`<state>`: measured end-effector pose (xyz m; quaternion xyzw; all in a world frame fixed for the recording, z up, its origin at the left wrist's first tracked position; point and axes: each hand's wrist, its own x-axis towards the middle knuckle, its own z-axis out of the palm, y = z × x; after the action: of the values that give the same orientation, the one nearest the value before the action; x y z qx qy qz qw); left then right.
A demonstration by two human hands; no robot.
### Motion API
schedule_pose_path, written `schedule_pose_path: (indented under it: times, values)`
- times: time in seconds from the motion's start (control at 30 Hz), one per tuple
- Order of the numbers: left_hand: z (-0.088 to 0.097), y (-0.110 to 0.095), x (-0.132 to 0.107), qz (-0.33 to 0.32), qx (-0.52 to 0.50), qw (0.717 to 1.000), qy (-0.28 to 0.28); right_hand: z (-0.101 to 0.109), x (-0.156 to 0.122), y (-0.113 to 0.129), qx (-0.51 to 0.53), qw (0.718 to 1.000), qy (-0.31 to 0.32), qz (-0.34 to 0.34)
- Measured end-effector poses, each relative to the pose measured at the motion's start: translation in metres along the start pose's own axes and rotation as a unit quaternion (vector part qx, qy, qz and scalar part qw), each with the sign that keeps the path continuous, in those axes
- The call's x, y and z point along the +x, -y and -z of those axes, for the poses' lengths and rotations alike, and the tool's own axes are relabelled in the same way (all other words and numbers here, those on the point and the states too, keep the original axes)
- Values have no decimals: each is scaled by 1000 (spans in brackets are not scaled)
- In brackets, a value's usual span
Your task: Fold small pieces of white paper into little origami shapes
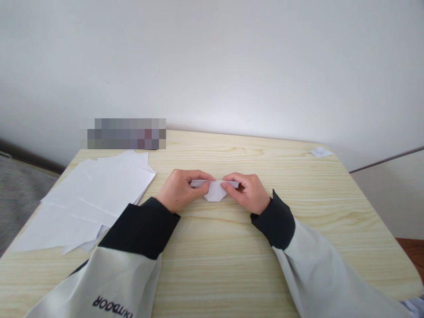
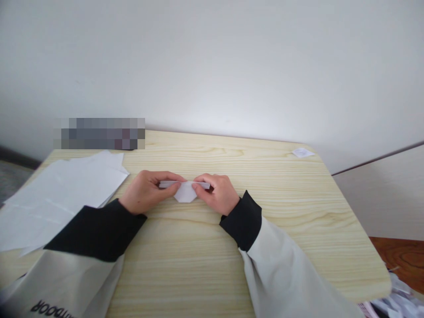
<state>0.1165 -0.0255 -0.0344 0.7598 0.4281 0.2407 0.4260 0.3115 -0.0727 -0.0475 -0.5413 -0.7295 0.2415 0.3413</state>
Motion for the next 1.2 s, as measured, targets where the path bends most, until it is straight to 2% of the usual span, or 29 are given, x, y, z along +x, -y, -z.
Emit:
schedule_pose_path:
  times: [0.13, 0.23, 0.47, 1.07, 1.2]
  values:
    - [6, 0, 1, 8, -8, 1000, 16, 2, -1, 1, 14, 1000, 10, -21]
    - [11, 1, 1, 1, -54, 998, 42, 3, -2, 1, 30, 999, 13, -35]
    - [11, 3, 1, 11, -141, 988, 56, 2, -3, -3, 40, 997, -17, -57]
    - [15, 5, 1, -27, -107, 991, 72, 2, -3, -4, 39, 997, -32, -52]
    - [13, 3, 1, -13, -74, 995, 63, 2, -2, 0, 43, 997, -38, -46]
